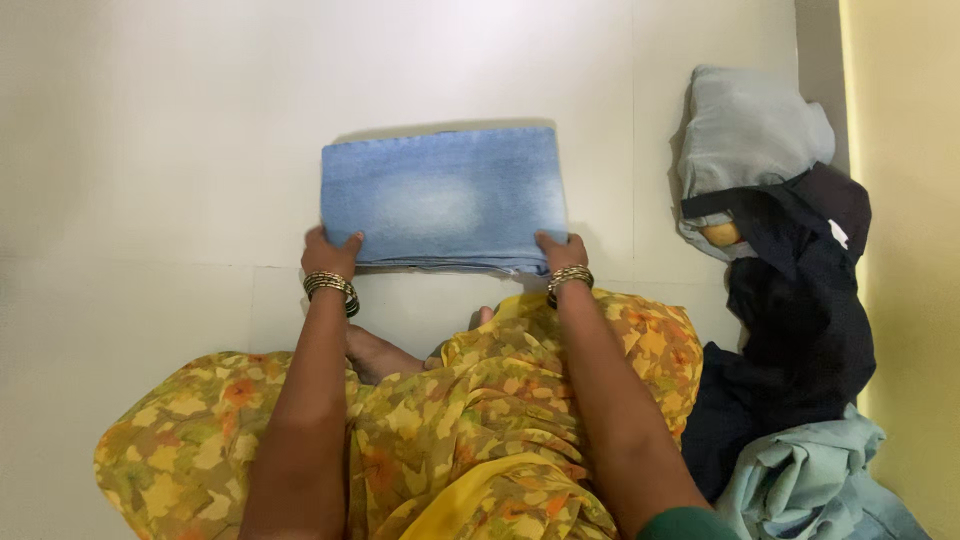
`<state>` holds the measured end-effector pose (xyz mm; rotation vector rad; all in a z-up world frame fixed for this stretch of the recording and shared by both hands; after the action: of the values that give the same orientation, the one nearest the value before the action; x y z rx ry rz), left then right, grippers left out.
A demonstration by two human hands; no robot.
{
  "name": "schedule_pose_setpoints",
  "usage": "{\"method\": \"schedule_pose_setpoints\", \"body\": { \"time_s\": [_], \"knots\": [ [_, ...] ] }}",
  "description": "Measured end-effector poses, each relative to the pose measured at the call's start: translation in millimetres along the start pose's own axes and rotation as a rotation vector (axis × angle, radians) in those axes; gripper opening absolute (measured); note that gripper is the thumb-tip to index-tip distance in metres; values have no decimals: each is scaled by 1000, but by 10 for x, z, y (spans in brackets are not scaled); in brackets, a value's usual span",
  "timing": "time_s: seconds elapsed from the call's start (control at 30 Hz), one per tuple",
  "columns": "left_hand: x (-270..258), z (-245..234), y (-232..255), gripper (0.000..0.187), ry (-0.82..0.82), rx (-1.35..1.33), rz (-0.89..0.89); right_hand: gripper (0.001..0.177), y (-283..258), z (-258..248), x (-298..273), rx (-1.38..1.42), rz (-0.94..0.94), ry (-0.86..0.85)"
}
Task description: The person folds a pair of blue jeans by smoothing the fabric, folding the legs over, and then folding the entire garment into a rectangle while sitting on the floor.
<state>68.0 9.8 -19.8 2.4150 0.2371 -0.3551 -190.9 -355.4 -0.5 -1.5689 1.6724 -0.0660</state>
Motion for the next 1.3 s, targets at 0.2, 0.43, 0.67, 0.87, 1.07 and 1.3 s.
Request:
{"method": "schedule_pose_setpoints", "body": {
  "time_s": [0.2,0.43,0.67,0.87,1.07,1.3],
  "knots": [
    [-156,29,-159,78,-379,-151,-298,59,433,233,94,769,479,-157],
    [-83,134,-257,79,-431,-133,-148,61,414,200,-231,880,668,-102],
    [-413,135,-72,78,-561,-712,-342,58,416,213,-406,814,606,4],
    [-488,161,-90,83,-643,-905,-376,41,481,337,-40,971,247,69],
    [-598,118,-61,84,-677,-790,-402,45,421,447,-277,1068,502,-17],
    [-581,215,-142,78,-612,-952,-318,40,477,680,-96,1228,618,-139]
  ]
}}
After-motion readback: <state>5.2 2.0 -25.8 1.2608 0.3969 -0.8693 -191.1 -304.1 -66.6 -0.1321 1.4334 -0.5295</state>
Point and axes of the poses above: each hand's wrist, its own x-axis towards the middle knuckle, its own z-axis out of the palm, y = z × x, the point moved 7 cm from there along x, towards the middle knuckle, and after that the axes turned 9 degrees about y, right-handed, at the moved point
